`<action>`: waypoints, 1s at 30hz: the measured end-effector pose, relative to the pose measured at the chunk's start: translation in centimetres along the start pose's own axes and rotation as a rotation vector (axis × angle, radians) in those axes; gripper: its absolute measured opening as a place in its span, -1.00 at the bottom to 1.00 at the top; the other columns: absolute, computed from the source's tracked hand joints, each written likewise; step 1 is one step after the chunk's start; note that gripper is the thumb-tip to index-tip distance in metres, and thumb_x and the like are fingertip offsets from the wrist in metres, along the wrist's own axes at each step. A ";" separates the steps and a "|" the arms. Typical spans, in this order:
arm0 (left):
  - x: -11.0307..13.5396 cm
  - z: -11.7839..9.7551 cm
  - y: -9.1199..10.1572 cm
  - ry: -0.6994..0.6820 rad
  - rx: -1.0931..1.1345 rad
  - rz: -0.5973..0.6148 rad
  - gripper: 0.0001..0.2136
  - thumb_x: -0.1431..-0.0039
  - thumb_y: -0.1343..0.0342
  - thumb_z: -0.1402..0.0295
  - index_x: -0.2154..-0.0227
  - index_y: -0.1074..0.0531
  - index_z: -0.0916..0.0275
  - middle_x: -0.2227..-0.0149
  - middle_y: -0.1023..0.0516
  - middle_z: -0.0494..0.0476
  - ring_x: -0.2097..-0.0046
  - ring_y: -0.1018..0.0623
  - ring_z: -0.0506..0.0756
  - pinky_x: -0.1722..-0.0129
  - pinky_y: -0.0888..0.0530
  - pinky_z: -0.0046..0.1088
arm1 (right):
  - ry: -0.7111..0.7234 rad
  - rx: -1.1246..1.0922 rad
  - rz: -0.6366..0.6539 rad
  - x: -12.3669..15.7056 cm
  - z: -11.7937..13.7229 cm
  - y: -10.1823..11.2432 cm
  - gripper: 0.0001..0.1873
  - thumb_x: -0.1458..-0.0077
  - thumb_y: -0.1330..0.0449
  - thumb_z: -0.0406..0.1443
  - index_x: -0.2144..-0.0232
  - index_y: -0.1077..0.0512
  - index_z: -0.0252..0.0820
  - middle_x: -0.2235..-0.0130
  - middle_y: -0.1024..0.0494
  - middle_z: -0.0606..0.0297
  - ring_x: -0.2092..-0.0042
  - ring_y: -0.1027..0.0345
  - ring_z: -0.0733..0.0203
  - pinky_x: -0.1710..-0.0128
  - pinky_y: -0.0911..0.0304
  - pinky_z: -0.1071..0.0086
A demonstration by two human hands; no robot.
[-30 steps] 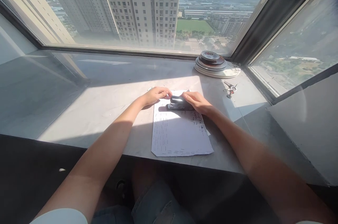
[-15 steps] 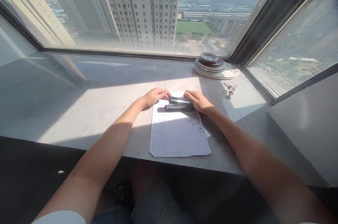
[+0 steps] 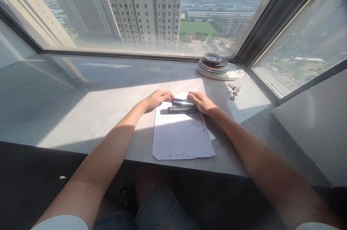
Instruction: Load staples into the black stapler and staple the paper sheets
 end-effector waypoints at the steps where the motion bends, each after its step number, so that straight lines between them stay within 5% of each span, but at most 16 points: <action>1: 0.0 -0.1 0.0 -0.005 -0.001 0.003 -0.62 -0.50 -0.05 0.05 0.14 -0.64 0.22 0.06 -0.62 0.24 0.01 -0.54 0.18 0.02 -0.38 -0.24 | -0.001 0.000 0.000 0.0 0.0 0.0 -0.49 -0.42 0.10 0.08 0.40 -0.30 -0.11 0.37 -0.40 0.26 0.32 -0.21 0.10 0.20 -0.12 0.23; 12: -0.2 0.1 0.3 -0.008 -0.051 -0.018 -0.58 -0.46 -0.07 -0.02 0.14 -0.65 0.21 0.09 -0.62 0.23 0.04 -0.53 0.18 0.05 -0.40 -0.25 | 0.079 -0.061 -0.072 0.9 2.0 1.1 -0.39 -0.48 0.12 0.13 0.32 -0.47 -0.14 0.29 -0.48 0.20 0.23 -0.32 0.05 0.15 -0.25 0.19; 18: -0.2 -0.9 0.7 -0.106 -0.028 -0.076 -0.57 -0.44 -0.11 -0.05 0.19 -0.65 0.23 0.12 -0.61 0.24 0.10 -0.54 0.15 0.07 -0.47 -0.25 | 0.177 0.040 0.157 1.7 3.8 -1.7 -0.60 -0.19 -0.39 -0.03 0.01 -0.60 -0.08 0.12 -0.63 0.17 0.09 -0.48 -0.05 0.05 -0.36 0.11; 21: -0.3 -1.2 1.9 -0.156 -0.014 -0.180 -0.57 -0.41 -0.12 -0.08 0.18 -0.63 0.21 0.08 -0.60 0.24 0.10 -0.52 0.14 0.14 -0.50 -0.32 | 0.194 0.012 0.018 1.8 3.8 -0.7 -0.67 -0.25 -0.35 -0.11 -0.01 -0.62 -0.06 0.08 -0.69 0.19 0.12 -0.55 -0.02 0.05 -0.42 0.09; 25: -0.4 -1.4 3.8 -0.197 0.163 -0.332 -0.51 -0.39 -0.12 -0.16 0.08 -0.59 0.22 0.13 -0.62 0.24 0.25 -0.50 0.08 0.27 -0.47 -0.38 | 0.316 0.105 -0.350 2.9 4.9 2.7 -0.69 -0.38 -0.22 -0.19 -0.09 -0.62 -0.01 -0.11 -0.67 0.19 -0.14 -0.54 -0.11 -0.17 -0.41 -0.07; 30: -0.8 -1.2 2.2 -0.090 0.510 -0.190 -0.34 -0.38 0.02 -0.29 -0.05 -0.52 0.27 0.01 -0.66 0.39 0.28 -0.57 0.11 0.23 -0.52 -0.29 | 0.379 0.375 -0.415 3.3 6.3 2.8 -0.61 -0.42 -0.11 -0.36 -0.10 -0.63 0.12 -0.17 -0.64 0.28 -0.33 -0.38 -0.15 -0.26 -0.28 -0.19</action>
Point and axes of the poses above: each hand's wrist, its own x-axis away from the middle knuckle, its own y-axis out of the back of the hand, z = x × y, the point moved 10 cm from there along -x, towards the middle knuckle
